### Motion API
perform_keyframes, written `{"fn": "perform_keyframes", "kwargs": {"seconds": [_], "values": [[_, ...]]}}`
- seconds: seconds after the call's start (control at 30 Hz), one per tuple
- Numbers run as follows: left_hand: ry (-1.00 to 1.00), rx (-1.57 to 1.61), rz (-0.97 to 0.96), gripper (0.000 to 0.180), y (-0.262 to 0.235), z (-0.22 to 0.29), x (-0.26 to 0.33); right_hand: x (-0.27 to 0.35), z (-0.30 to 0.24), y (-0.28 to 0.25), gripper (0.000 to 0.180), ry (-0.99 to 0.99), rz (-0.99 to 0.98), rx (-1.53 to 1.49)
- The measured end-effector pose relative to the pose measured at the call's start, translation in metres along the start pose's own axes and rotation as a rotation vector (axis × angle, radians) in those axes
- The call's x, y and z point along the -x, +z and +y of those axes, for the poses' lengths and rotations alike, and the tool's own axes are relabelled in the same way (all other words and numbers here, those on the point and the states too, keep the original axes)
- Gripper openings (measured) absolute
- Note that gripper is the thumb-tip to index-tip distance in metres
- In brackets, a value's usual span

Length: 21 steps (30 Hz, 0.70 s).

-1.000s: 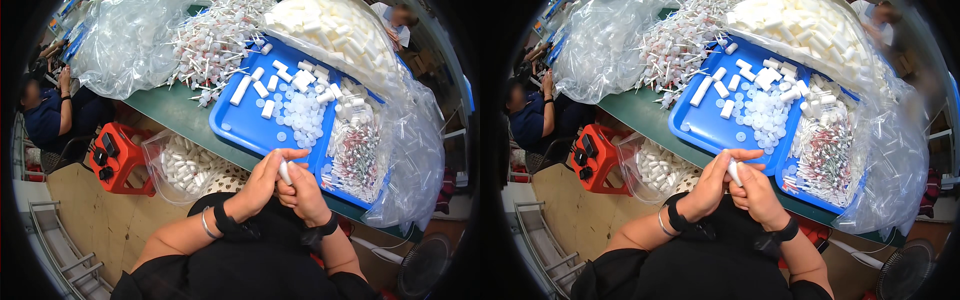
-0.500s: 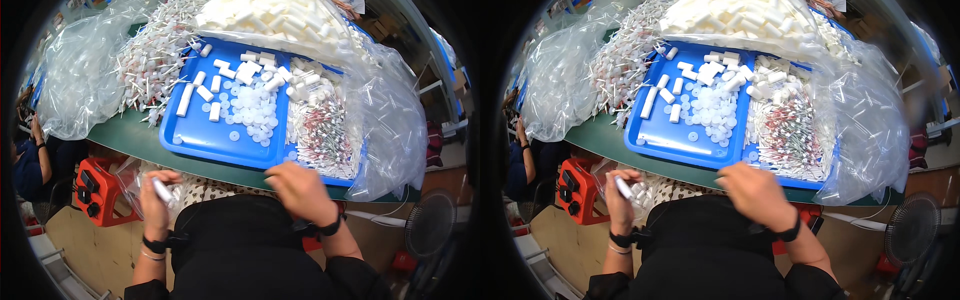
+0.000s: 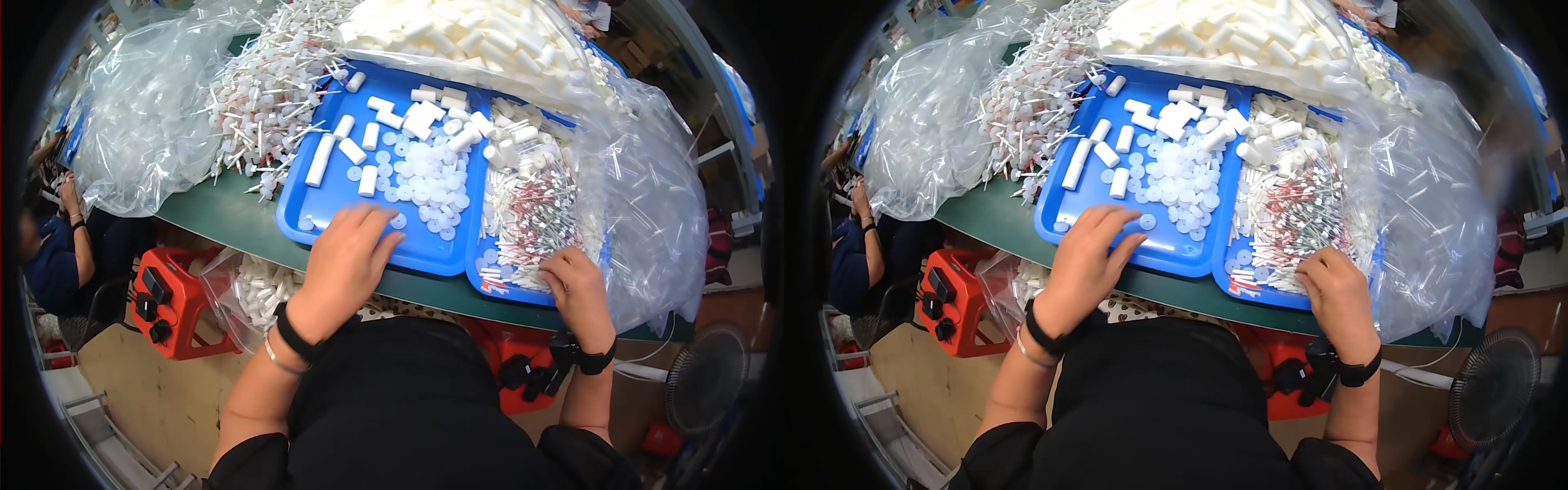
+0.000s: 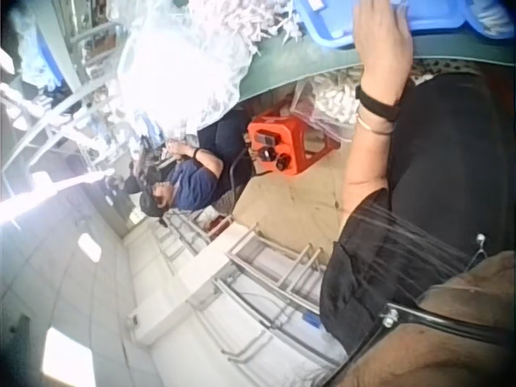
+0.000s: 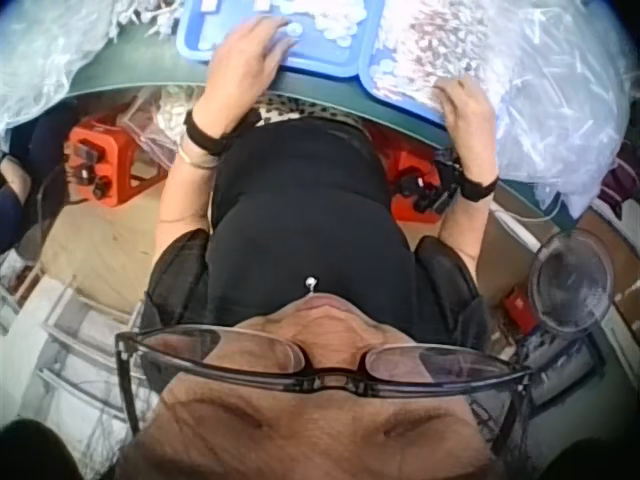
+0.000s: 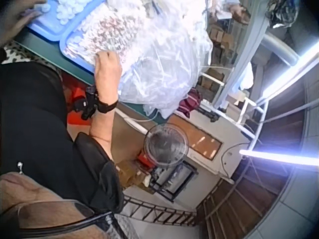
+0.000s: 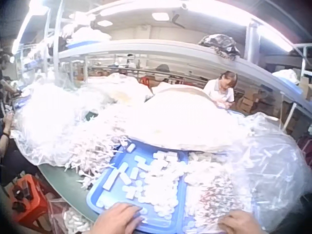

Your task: The person repeatedly picks up a white cylindrical foam piece and a thin stick from a blue tray, inserts the stick into the foam, and places the assembled unit into a clear plastic bag. The process is continuous and repetitive throughout the clip.

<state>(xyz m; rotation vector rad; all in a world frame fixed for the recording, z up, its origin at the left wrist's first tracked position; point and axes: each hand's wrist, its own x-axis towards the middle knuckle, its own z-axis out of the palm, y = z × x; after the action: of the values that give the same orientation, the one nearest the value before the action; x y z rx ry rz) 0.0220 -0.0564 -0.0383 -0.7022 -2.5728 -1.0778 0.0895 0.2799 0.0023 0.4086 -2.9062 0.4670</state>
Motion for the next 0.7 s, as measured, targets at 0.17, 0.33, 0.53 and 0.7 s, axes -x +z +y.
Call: {"fn": "perform_keyframes", "kwargs": {"seconds": [0.17, 0.33, 0.53, 0.7], "values": [[-0.098, -0.032, -0.235, 0.031, 0.020, -0.018, -0.024, 0.004, -0.010, -0.005, 0.006, 0.309, 0.052, -0.506], [-0.331, 0.522, -0.272, 0.025, 0.011, 0.000, -0.022, 0.000, -0.028, 0.010, 0.013, 0.437, 0.103, -1.262], [-0.814, 1.711, -0.407, 0.038, 0.016, 0.034, 0.013, -0.015, -0.063, 0.024, 0.012, 0.363, 0.003, -1.450], [-0.858, 2.012, -0.428, 0.035, 0.031, 0.031, 0.030, -0.020, -0.083, 0.039, 0.013, 0.356, -0.029, -1.349]]}}
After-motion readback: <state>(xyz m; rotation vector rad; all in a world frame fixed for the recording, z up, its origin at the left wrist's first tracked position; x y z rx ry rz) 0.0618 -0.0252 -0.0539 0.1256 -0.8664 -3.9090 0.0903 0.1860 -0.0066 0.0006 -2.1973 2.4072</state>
